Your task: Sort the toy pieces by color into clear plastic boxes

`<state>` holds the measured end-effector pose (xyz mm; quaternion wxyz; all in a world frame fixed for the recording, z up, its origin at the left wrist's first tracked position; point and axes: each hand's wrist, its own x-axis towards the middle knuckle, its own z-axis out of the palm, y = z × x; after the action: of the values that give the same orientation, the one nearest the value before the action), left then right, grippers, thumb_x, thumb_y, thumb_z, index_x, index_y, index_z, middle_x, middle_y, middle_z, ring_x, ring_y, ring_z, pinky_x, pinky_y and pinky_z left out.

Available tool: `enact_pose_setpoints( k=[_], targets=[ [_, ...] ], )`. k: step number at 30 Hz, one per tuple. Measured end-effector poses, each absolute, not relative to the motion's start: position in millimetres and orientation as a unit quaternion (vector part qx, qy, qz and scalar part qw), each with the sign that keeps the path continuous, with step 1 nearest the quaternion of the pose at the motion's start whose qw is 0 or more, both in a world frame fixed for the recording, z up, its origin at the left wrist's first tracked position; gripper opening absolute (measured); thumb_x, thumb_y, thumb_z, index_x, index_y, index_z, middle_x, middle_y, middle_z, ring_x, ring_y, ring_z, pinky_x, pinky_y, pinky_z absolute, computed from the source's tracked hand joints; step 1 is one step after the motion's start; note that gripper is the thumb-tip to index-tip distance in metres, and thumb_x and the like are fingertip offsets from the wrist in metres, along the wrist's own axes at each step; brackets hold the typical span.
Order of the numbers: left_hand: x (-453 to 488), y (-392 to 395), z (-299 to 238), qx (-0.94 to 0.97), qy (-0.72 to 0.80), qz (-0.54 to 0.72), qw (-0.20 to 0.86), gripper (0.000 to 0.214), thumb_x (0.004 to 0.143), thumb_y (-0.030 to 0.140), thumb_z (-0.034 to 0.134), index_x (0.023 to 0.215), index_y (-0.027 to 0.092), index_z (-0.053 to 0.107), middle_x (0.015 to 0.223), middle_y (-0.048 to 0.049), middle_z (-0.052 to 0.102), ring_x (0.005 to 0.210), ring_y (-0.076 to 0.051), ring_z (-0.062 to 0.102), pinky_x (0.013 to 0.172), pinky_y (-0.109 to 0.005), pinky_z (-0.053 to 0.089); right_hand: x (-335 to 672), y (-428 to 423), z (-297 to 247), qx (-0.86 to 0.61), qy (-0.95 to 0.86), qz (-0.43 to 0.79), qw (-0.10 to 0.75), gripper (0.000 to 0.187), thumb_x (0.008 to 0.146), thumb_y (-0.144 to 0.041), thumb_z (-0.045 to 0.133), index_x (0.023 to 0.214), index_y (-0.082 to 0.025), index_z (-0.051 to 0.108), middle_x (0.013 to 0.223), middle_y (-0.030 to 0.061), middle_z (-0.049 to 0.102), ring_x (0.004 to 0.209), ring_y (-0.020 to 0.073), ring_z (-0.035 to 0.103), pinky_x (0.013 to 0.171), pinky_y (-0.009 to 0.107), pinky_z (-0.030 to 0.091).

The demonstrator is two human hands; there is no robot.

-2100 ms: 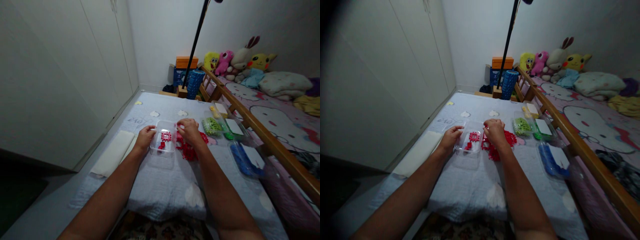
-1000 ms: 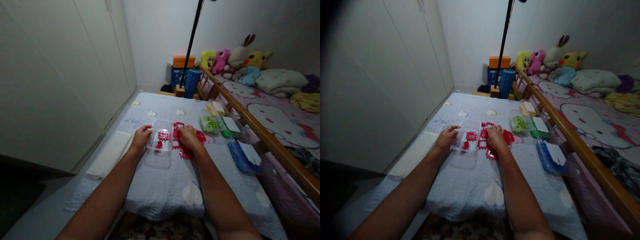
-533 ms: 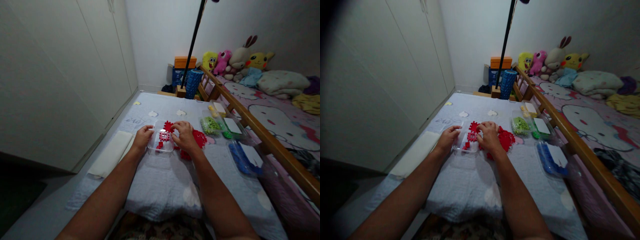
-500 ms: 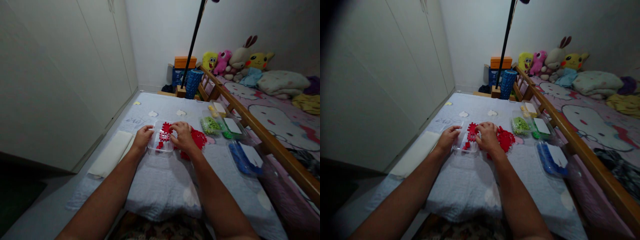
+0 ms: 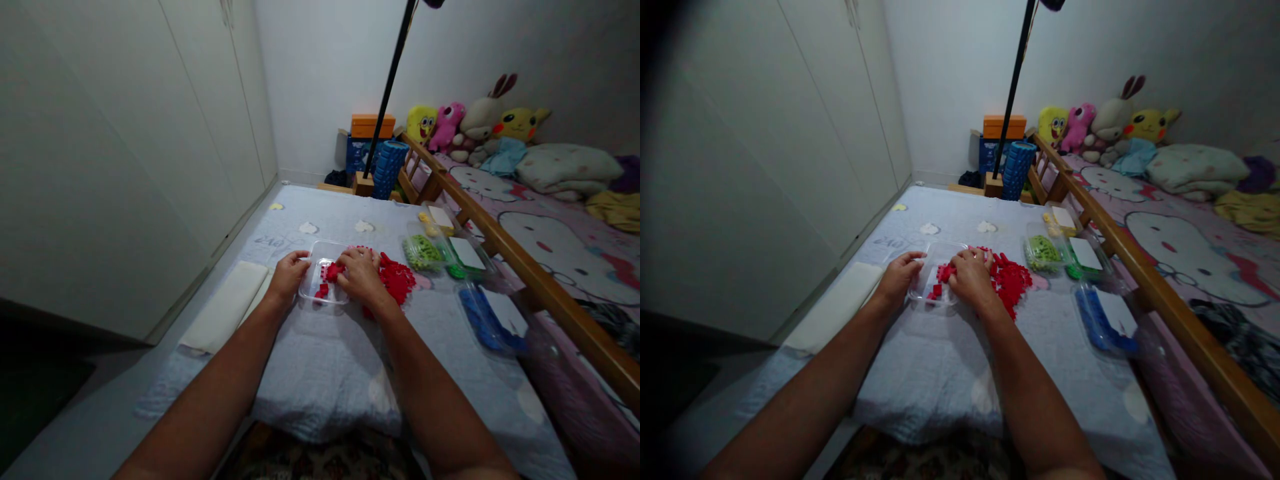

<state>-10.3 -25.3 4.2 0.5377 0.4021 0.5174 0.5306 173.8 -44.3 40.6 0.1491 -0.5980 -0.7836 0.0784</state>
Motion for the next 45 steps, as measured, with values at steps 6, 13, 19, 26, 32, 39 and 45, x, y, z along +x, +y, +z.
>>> enact_pose_setpoints(
  k=[6,13,19,26,32,39,45],
  targets=[
    [-9.0,-27.1,6.8,0.392,0.522,0.527,0.544,0.041,0.057,0.032,0.071,0.095,0.015,0.068,0.058,0.0048,0.058,0.049,-0.011,0.045,0.047,-0.022,0.033,190.4,-43.1,40.2,-0.599,-0.763,0.088,0.225,0.025,0.091,-0.022,0.058,0.11,-0.021,0.075,0.138,0.0106,0.066,0.13,0.031,0.048,0.113,0.049,0.029],
    [-8.2,-28.2,10.4,0.398,0.523,0.523,0.543,0.041,0.058,0.033,0.07,0.095,0.014,0.068,0.055,0.0063,0.055,0.047,-0.01,0.042,0.045,-0.022,0.031,216.1,-47.2,45.5,-0.606,-0.743,0.104,0.265,0.022,0.088,-0.018,0.058,0.103,-0.02,0.074,0.119,0.0106,0.073,0.116,0.0286,0.056,0.104,0.043,0.037],
    [-8.2,-28.2,10.4,0.399,0.523,0.525,0.541,0.039,0.058,0.032,0.07,0.093,0.015,0.068,0.054,0.0068,0.053,0.046,-0.01,0.042,0.045,-0.022,0.029,189.6,-56.8,53.8,-0.565,-0.797,0.096,0.19,0.02,0.095,-0.026,0.058,0.099,-0.023,0.077,0.115,0.0075,0.077,0.127,0.0313,0.051,0.117,0.058,0.019],
    [-9.0,-27.7,8.3,0.399,0.518,0.529,0.541,0.039,0.057,0.032,0.071,0.093,0.015,0.067,0.056,0.0067,0.053,0.047,-0.009,0.041,0.046,-0.022,0.03,182.2,-57.2,50.1,-0.552,-0.816,0.076,0.152,0.032,0.102,-0.029,0.047,0.099,-0.025,0.078,0.113,0.0063,0.078,0.138,0.0342,0.045,0.119,0.066,0.003],
    [-10.1,-25.9,5.0,0.395,0.522,0.523,0.546,0.041,0.059,0.032,0.071,0.096,0.015,0.067,0.056,0.0068,0.053,0.047,-0.009,0.041,0.047,-0.022,0.031,206.5,-49.9,48.3,-0.568,-0.778,0.099,0.25,0.032,0.094,-0.02,0.049,0.11,-0.024,0.077,0.124,0.0091,0.075,0.129,0.0304,0.05,0.117,0.058,0.023],
    [-10.6,-25.6,3.8,0.397,0.519,0.526,0.545,0.04,0.058,0.032,0.072,0.095,0.015,0.068,0.057,0.006,0.055,0.048,-0.009,0.042,0.046,-0.021,0.031,189.6,-58.3,53.9,-0.546,-0.813,0.093,0.181,0.029,0.098,-0.027,0.049,0.106,-0.025,0.077,0.119,0.0068,0.076,0.138,0.0315,0.044,0.121,0.062,0.009],
    [-10.6,-27.0,7.2,0.393,0.512,0.528,0.552,0.039,0.057,0.031,0.073,0.093,0.015,0.067,0.055,0.0068,0.053,0.047,-0.01,0.043,0.047,-0.021,0.031,174.1,-61.7,55.8,-0.542,-0.83,0.079,0.106,0.037,0.103,-0.035,0.044,0.097,-0.023,0.079,0.113,0.0085,0.079,0.14,0.0344,0.044,0.119,0.067,0.003]
  ],
)
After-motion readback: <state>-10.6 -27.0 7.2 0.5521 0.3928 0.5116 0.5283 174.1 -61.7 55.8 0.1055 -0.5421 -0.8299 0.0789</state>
